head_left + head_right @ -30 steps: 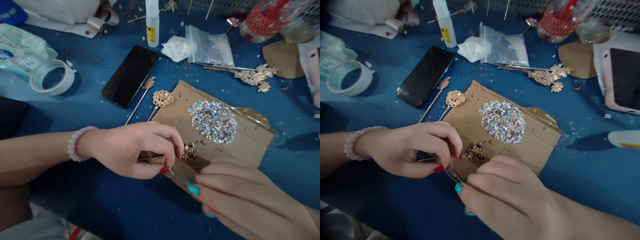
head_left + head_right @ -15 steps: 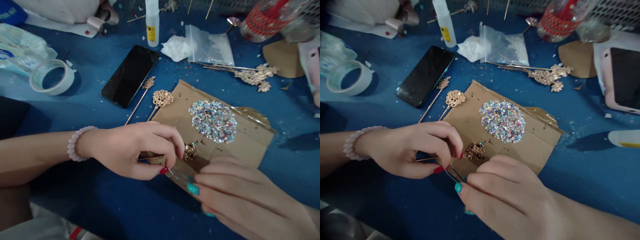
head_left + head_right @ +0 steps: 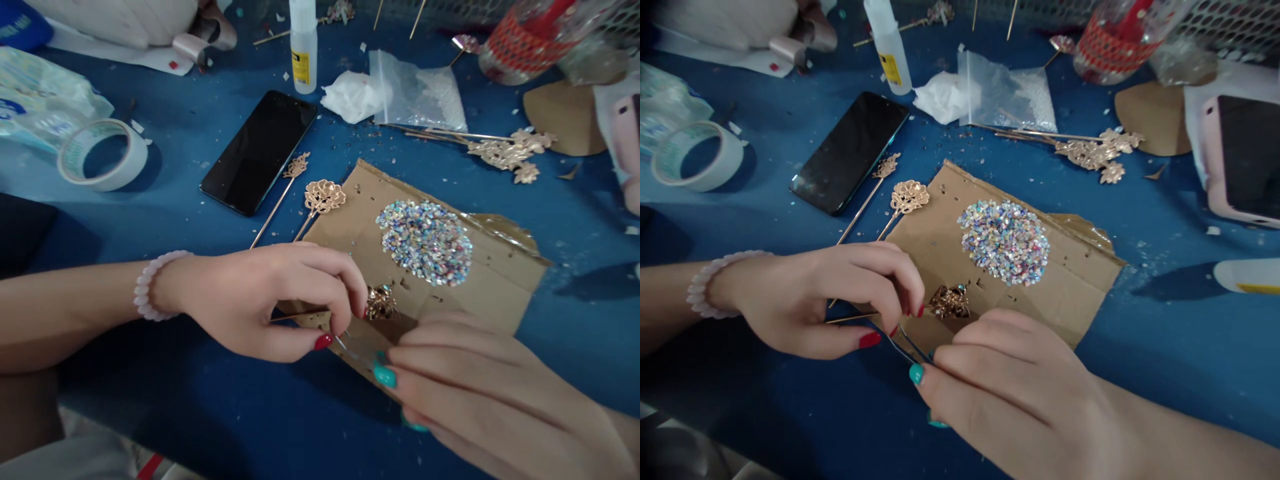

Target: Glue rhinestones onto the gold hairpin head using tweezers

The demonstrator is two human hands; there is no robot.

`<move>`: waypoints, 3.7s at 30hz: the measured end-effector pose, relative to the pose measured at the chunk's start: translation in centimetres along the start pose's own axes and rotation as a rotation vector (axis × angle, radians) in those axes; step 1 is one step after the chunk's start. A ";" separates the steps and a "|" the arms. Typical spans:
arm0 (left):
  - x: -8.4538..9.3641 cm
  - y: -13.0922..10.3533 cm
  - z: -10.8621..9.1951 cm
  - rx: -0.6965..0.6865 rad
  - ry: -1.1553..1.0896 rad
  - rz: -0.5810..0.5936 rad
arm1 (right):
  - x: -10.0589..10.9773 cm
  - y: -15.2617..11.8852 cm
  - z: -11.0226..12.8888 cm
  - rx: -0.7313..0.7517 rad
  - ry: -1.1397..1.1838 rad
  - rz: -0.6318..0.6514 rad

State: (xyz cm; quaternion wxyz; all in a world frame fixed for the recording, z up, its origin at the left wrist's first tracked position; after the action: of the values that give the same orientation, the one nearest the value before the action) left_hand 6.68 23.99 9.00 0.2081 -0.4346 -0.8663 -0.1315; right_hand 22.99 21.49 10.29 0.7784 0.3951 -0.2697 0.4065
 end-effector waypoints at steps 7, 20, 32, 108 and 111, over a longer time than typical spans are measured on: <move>-0.2 -0.1 0.1 -0.007 0.086 -0.002 | -0.6 0.4 -0.2 -0.003 0.044 -0.015; 0.4 0.0 0.5 0.001 0.016 0.034 | -0.9 0.5 -0.3 0.072 0.089 -0.033; -0.7 -0.4 -0.2 -0.171 0.457 -0.032 | -0.9 0.7 0.0 0.131 0.068 -0.007; -0.2 -0.2 -0.4 -0.180 0.384 -0.067 | -0.5 1.1 -0.3 0.055 0.012 -0.024; 0.0 -0.1 -0.4 -0.166 0.382 -0.066 | -0.6 0.9 -0.4 0.049 0.027 -0.029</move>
State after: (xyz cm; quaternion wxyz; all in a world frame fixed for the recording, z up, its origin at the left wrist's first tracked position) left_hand 6.71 23.79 9.34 0.3277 -0.3889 -0.8110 -0.2892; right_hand 21.97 21.87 9.98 0.7778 0.4125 -0.2436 0.4070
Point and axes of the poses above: each hand's wrist, its own y-axis towards the middle knuckle, its own x-axis out of the back of the hand, z = x × y, the point moved 7 cm from there along y, towards the middle knuckle, and after that the axes turned 6 degrees about x, right-handed, at the moved point
